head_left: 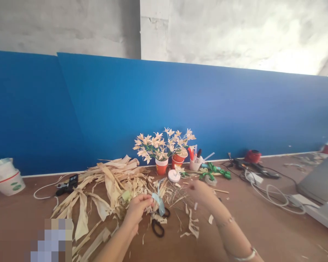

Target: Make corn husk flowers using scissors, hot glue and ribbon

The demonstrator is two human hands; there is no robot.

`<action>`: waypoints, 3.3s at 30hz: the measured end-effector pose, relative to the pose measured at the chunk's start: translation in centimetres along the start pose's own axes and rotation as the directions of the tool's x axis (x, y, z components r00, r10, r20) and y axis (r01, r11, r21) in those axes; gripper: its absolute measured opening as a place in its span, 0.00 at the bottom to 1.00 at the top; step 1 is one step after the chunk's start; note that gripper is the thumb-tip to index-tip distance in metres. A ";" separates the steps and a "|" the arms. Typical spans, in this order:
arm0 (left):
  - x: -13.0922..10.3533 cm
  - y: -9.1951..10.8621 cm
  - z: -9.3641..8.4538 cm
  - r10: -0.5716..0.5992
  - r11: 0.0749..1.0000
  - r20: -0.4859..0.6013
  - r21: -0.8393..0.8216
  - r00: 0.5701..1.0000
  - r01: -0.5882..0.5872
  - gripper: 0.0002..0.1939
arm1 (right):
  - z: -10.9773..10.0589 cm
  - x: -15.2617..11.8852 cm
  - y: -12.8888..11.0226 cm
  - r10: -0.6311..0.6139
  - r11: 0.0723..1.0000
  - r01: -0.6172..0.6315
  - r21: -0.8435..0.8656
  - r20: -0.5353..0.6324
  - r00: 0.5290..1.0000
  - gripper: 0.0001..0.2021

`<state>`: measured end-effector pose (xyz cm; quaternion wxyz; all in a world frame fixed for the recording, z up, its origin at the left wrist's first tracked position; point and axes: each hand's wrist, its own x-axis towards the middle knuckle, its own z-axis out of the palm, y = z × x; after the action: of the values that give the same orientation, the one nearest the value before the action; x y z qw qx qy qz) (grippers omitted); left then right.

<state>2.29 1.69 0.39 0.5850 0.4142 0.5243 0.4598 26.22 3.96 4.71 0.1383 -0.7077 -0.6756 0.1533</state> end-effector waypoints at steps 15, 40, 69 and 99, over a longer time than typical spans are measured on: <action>-0.2 0.0 0.1 -0.040 0.999 0.001 -0.018 0.999 0.040 0.09 | -0.6 0.0 8.4 0.212 0.967 -0.235 -0.095 -0.205 0.955 0.17; 0.3 -0.9 0.5 -0.060 0.994 0.005 -0.092 0.998 0.060 0.05 | 6.0 -2.1 -2.3 -0.554 0.732 0.537 0.419 -0.092 0.828 0.05; -0.1 -0.8 0.5 -0.044 0.999 -0.001 -0.016 0.999 0.044 0.04 | 6.8 -1.8 -1.8 -0.545 0.757 0.531 0.381 -0.082 0.834 0.07; -0.2 -0.5 0.5 -0.054 0.999 -0.005 0.002 0.999 0.054 0.04 | 6.8 -1.8 -2.0 -0.530 0.771 0.520 0.368 -0.083 0.844 0.07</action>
<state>2.84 1.40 -0.04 0.5955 0.3995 0.5371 0.4441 21.62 2.14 -0.63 0.2999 -0.4492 -0.8055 0.2440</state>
